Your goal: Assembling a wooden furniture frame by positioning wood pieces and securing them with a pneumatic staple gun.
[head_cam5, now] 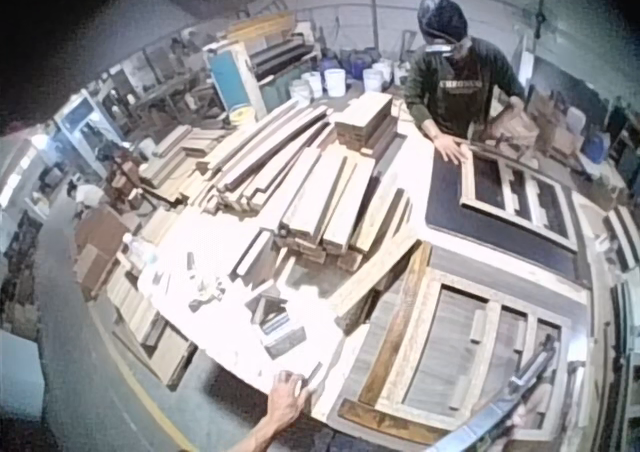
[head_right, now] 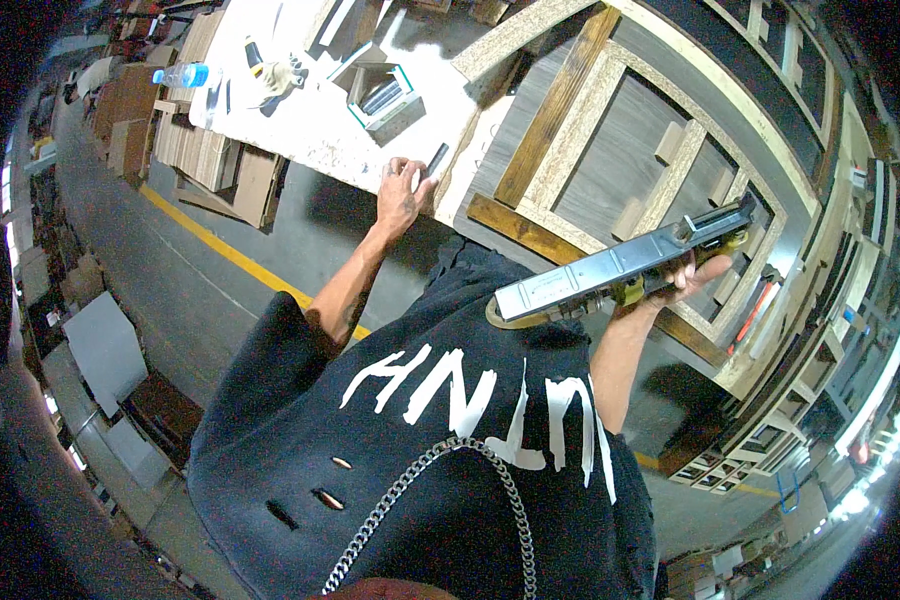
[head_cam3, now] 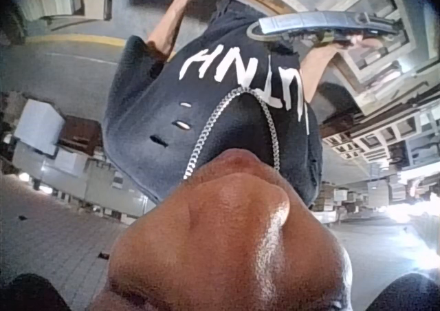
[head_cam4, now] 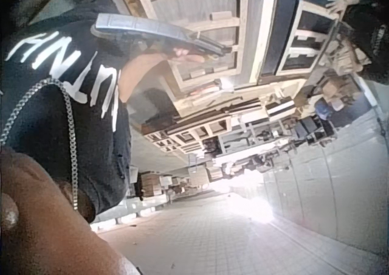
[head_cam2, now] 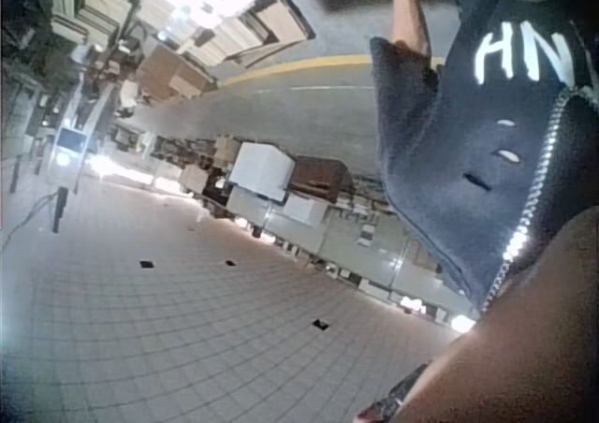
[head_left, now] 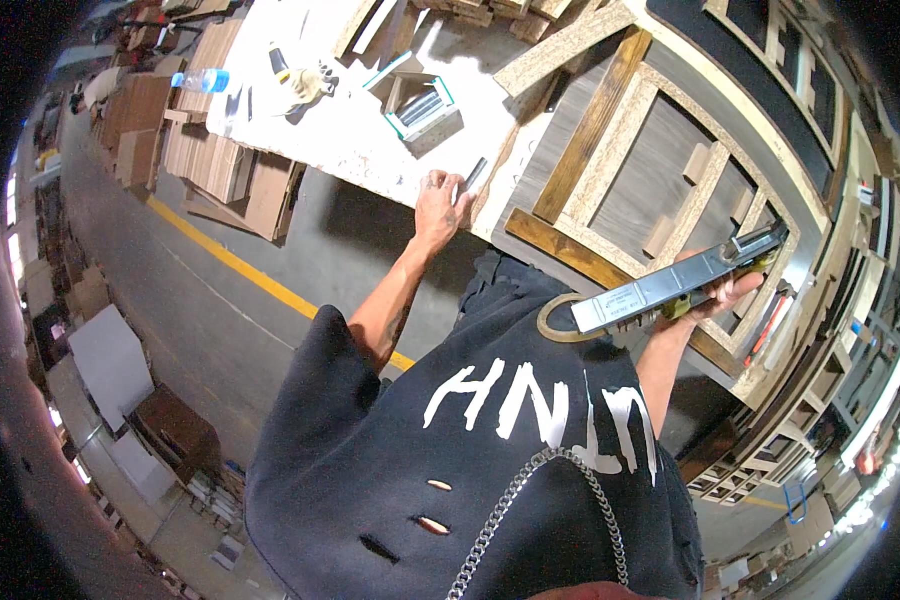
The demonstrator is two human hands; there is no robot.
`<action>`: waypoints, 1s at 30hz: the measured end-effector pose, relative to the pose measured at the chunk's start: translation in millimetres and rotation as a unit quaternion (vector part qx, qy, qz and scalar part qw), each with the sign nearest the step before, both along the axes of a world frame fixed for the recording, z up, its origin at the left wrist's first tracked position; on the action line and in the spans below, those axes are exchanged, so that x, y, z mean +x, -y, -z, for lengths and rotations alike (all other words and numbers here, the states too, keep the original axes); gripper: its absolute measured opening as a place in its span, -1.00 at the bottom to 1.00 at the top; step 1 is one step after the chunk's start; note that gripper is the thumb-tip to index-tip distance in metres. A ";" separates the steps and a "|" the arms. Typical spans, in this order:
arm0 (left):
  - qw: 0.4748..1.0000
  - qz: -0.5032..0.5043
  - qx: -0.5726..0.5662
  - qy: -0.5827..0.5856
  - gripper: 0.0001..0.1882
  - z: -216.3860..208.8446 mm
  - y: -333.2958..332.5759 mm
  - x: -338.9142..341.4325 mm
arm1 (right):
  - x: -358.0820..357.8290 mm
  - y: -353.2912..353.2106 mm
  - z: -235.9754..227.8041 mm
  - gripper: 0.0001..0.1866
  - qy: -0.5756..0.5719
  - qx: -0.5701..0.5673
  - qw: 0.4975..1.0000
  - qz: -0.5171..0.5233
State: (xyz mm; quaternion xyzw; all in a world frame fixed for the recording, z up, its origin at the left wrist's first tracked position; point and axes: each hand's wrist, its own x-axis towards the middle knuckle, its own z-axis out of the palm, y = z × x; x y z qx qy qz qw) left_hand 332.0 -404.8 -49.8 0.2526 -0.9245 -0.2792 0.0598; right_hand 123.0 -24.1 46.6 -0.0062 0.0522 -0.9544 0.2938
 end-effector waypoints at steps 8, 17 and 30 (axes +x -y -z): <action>0.987 -0.110 0.116 0.026 -0.72 0.9 16.9 -13.3 | -8.6 -12.3 16.8 -0.24 -0.082 -0.093 0.990 -0.064; 0.919 -0.172 0.340 0.102 -0.74 3.0 44.1 -14.7 | -3.9 5.6 0.7 -0.23 -0.049 -0.156 0.982 -0.089; 0.932 -0.172 0.247 0.200 -0.71 -24.3 51.2 -34.6 | -2.5 4.5 -6.6 -0.19 -0.064 -0.122 0.989 -0.058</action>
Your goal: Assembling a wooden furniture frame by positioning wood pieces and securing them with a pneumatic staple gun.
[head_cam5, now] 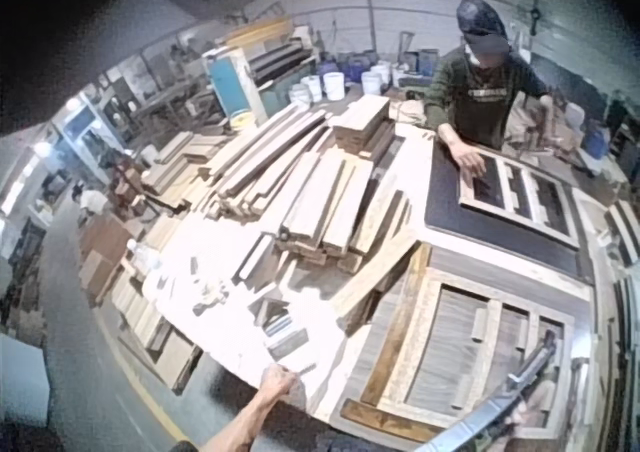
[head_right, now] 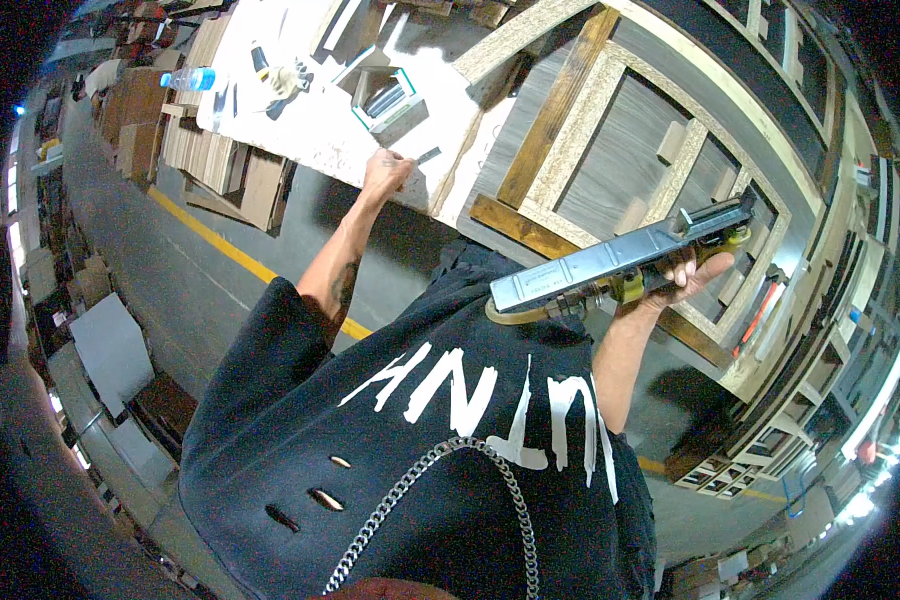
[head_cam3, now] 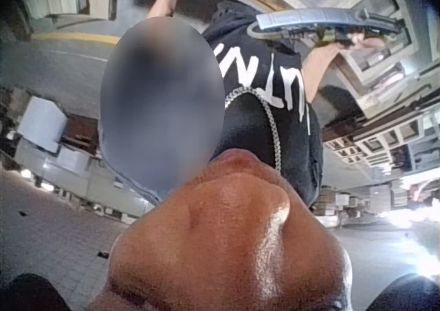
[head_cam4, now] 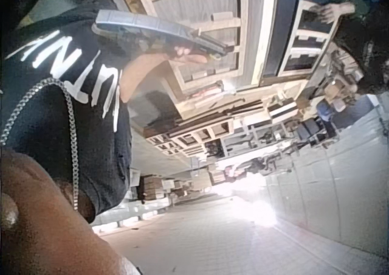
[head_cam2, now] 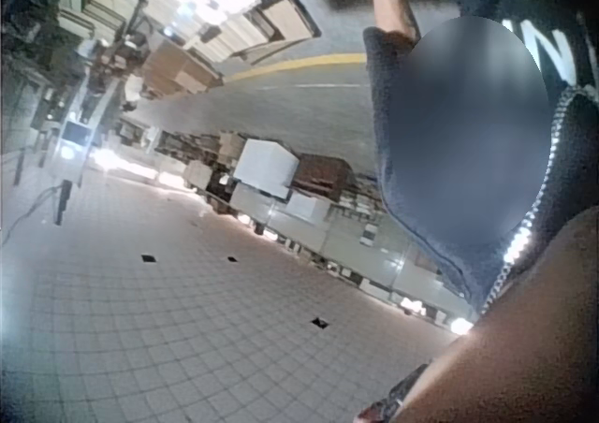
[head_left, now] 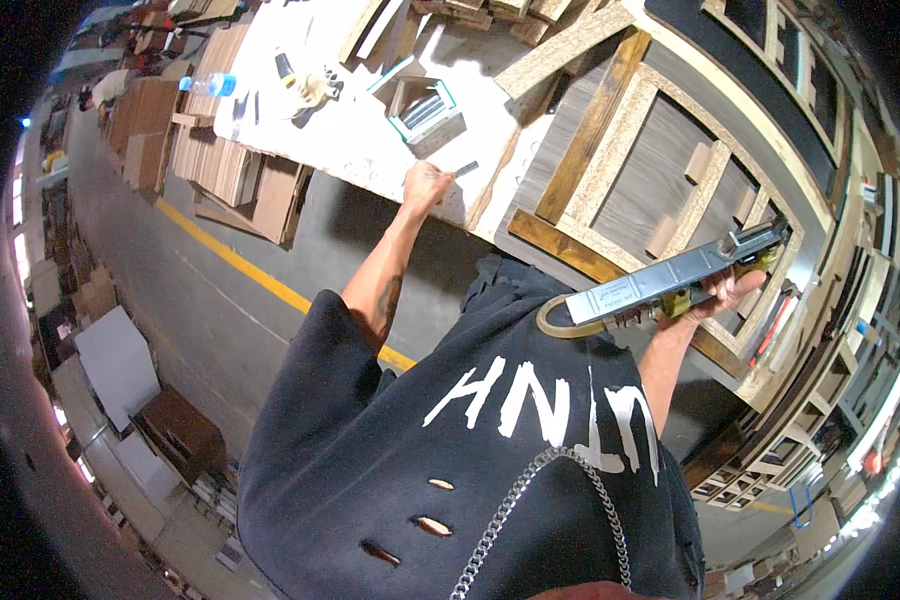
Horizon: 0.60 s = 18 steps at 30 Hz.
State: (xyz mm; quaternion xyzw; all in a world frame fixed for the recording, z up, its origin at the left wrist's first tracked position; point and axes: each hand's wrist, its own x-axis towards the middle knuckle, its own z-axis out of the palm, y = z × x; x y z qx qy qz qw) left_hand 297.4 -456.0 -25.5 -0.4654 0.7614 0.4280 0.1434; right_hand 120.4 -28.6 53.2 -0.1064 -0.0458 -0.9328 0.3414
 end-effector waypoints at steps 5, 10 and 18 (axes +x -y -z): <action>0.964 0.164 -0.203 0.052 -0.75 4.9 -9.2 -14.0 | 4.4 21.1 -18.0 -0.14 -0.005 -0.035 0.999 -0.006; 0.961 0.159 -0.220 0.051 -0.76 -4.3 -8.3 -11.6 | 4.7 13.3 -16.0 -0.20 -0.003 0.014 0.999 -0.035; 0.912 0.215 0.157 -0.311 -0.46 -213.1 -84.2 -75.6 | 7.4 68.1 -64.8 -0.56 -0.010 -0.008 0.994 0.109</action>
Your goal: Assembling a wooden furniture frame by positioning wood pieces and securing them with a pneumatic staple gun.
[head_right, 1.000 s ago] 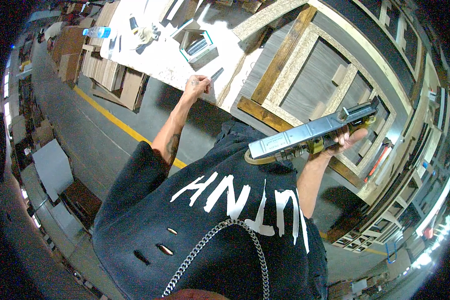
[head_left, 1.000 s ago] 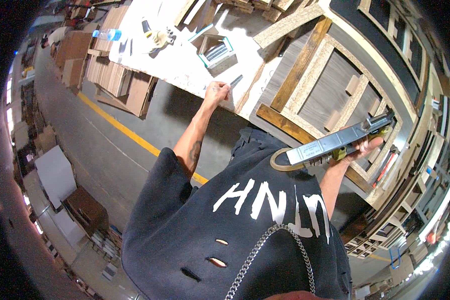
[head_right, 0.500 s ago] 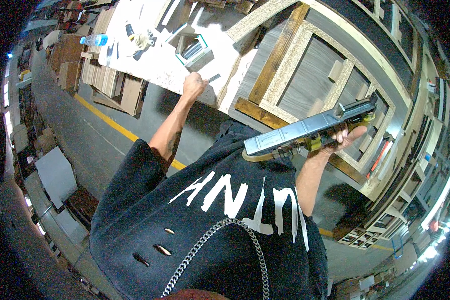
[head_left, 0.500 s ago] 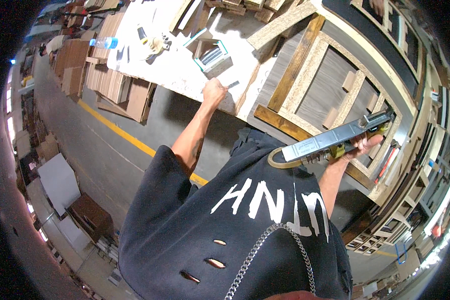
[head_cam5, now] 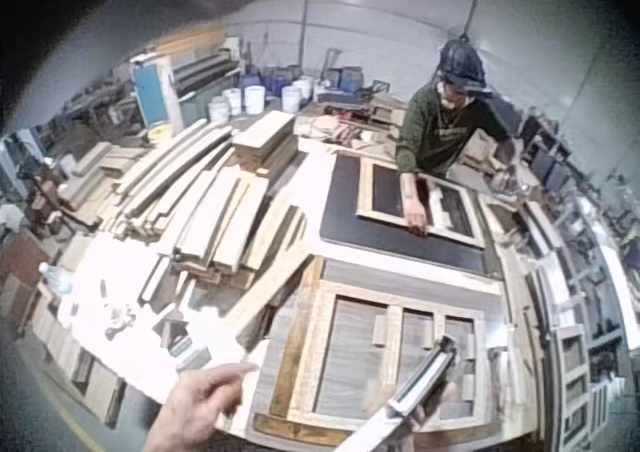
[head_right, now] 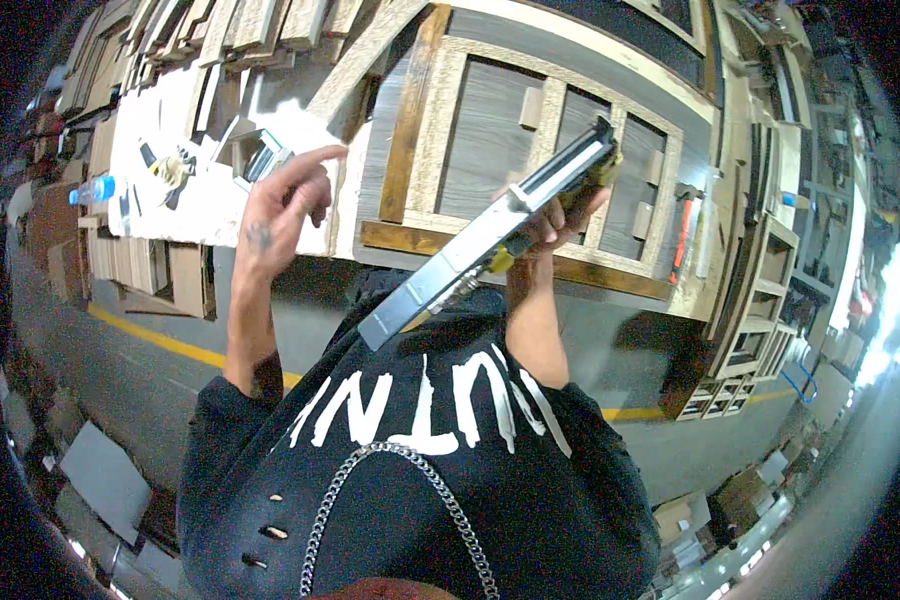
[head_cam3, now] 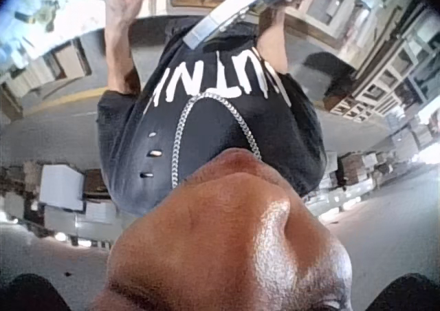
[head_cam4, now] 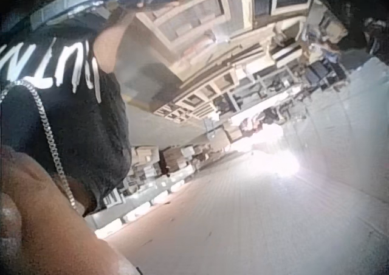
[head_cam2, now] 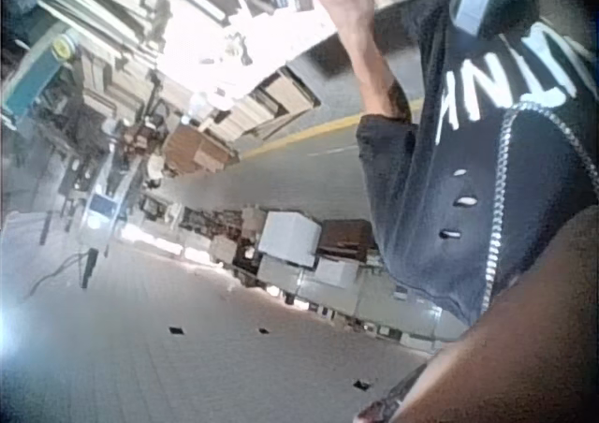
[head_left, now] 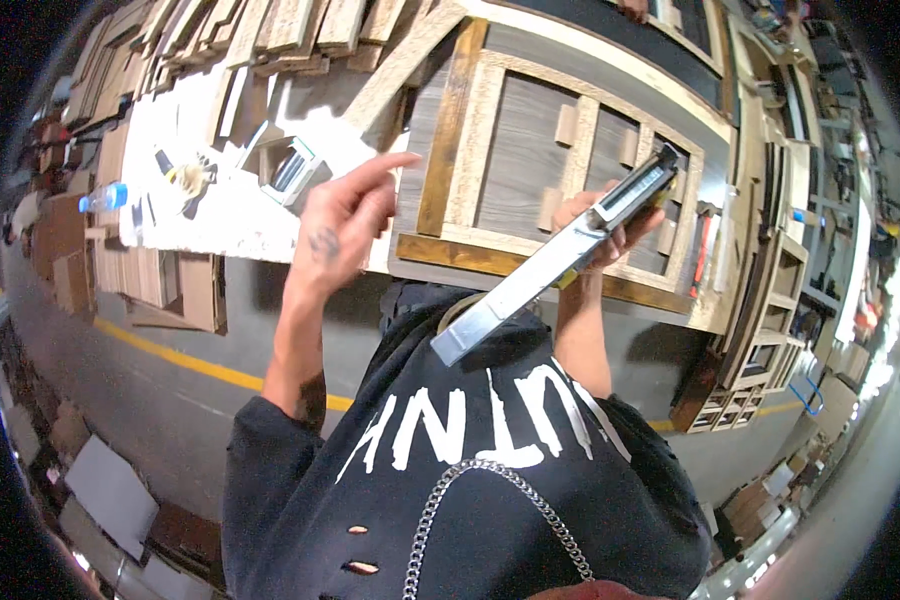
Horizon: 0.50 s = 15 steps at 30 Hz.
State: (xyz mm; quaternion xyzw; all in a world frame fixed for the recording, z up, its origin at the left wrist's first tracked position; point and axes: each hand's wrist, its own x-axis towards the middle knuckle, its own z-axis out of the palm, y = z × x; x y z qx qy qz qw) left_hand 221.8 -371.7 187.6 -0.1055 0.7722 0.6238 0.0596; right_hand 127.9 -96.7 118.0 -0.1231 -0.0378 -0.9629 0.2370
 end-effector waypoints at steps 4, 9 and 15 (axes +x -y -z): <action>0.944 0.077 -0.147 -0.284 -0.47 -52.1 -70.6 -22.9 | -5.3 -13.4 6.5 -0.34 -0.032 0.005 0.999 -0.010; 0.898 0.108 -0.132 -0.406 -0.45 -62.5 -113.0 -45.7 | -1.4 -15.2 1.0 -0.33 0.000 -0.132 0.991 -0.012; 0.961 0.237 -0.034 -0.135 -0.66 -76.0 -86.6 -37.7 | 5.6 -14.1 -6.0 -0.55 -0.059 -0.119 0.991 -0.004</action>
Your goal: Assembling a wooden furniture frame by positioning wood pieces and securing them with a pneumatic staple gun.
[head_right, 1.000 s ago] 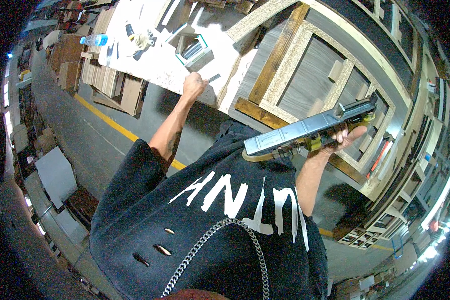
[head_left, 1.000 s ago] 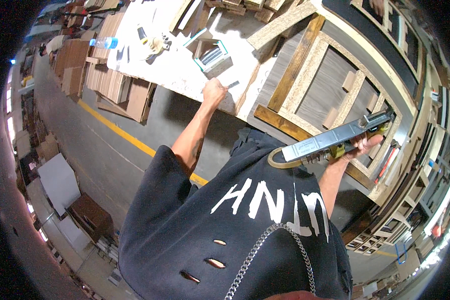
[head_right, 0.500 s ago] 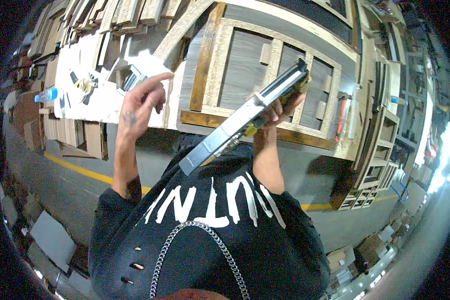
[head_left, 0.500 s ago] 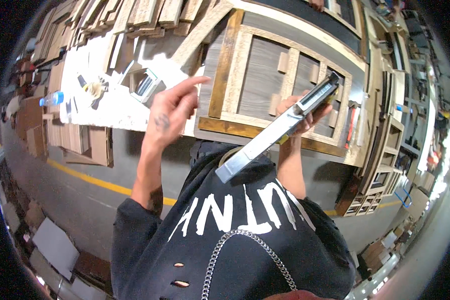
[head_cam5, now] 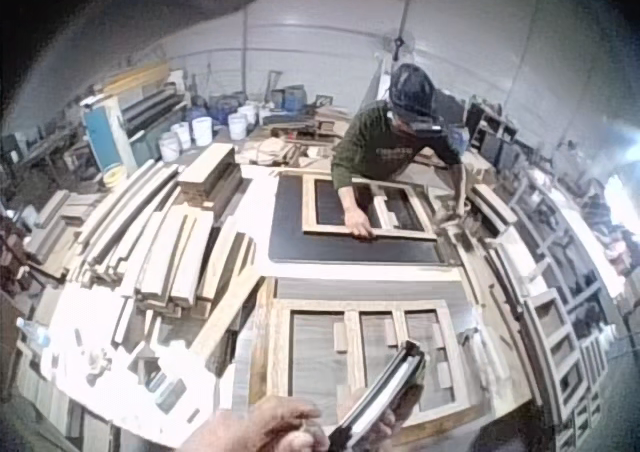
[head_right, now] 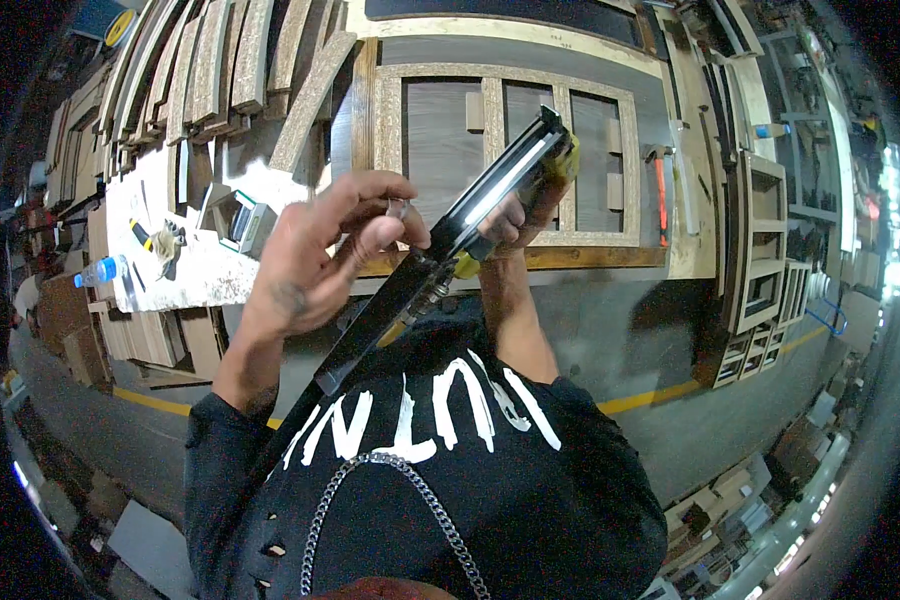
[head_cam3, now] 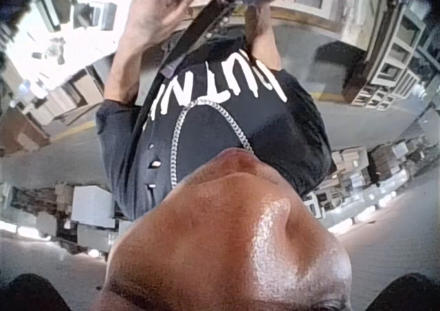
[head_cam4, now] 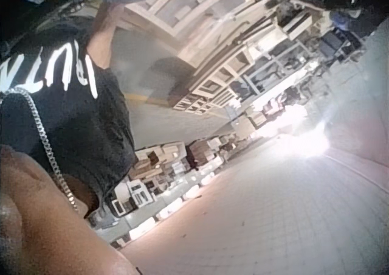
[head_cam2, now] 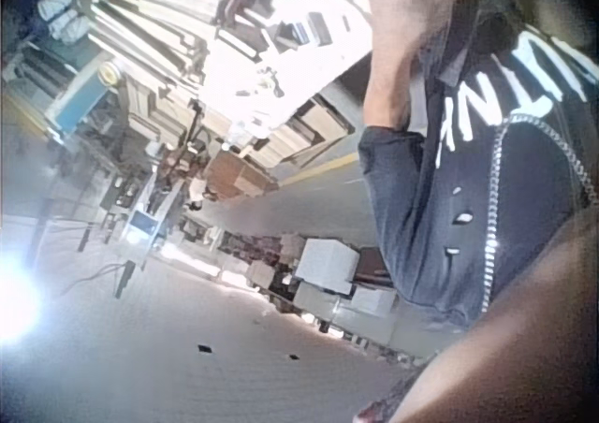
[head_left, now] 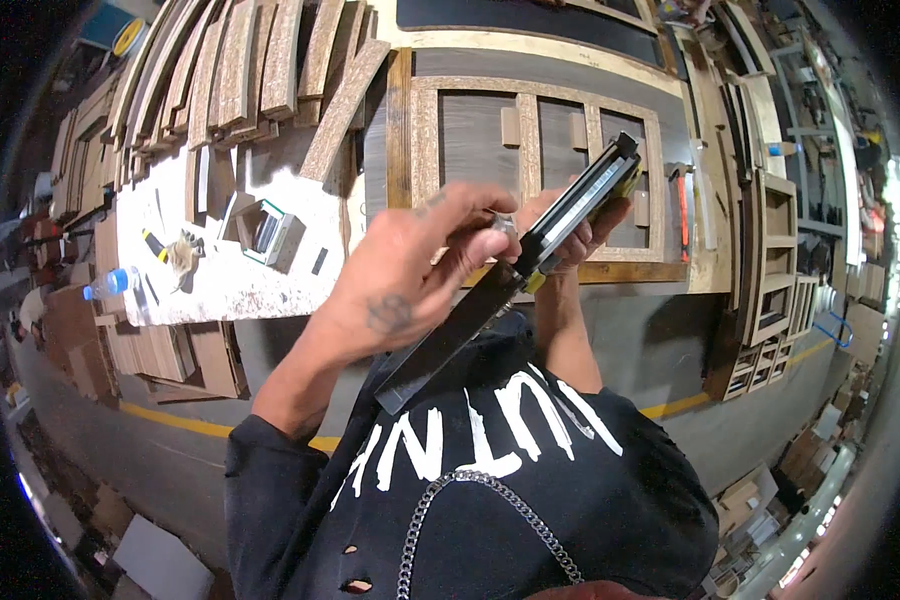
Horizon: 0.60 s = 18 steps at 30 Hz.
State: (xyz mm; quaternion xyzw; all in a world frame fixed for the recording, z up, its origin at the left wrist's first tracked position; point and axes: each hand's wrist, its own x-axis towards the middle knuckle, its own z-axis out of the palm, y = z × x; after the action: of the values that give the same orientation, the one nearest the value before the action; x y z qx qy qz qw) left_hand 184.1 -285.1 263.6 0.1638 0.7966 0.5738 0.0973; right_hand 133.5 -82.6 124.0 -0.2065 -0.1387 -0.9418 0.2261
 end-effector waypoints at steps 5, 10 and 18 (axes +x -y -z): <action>0.997 -0.064 0.020 0.045 -0.69 -2.5 -4.2 -28.9 | 6.4 8.3 7.7 -0.63 0.029 -0.019 0.999 -0.021; 0.988 -0.072 -0.077 0.110 -0.66 -0.4 -16.0 -47.8 | 31.3 26.8 48.1 -0.59 0.158 -0.095 0.982 -0.028; 0.983 -0.022 -0.116 0.137 -0.72 14.2 -36.4 -41.8 | 42.2 46.0 39.9 -0.38 0.220 -0.121 0.966 -0.057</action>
State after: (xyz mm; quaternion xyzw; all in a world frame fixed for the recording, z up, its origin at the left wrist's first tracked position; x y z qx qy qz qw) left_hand 142.3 -248.7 249.4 0.0533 0.8404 0.4963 0.2112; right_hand 175.7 -128.6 84.1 -0.0119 -0.3092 -0.9258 0.2169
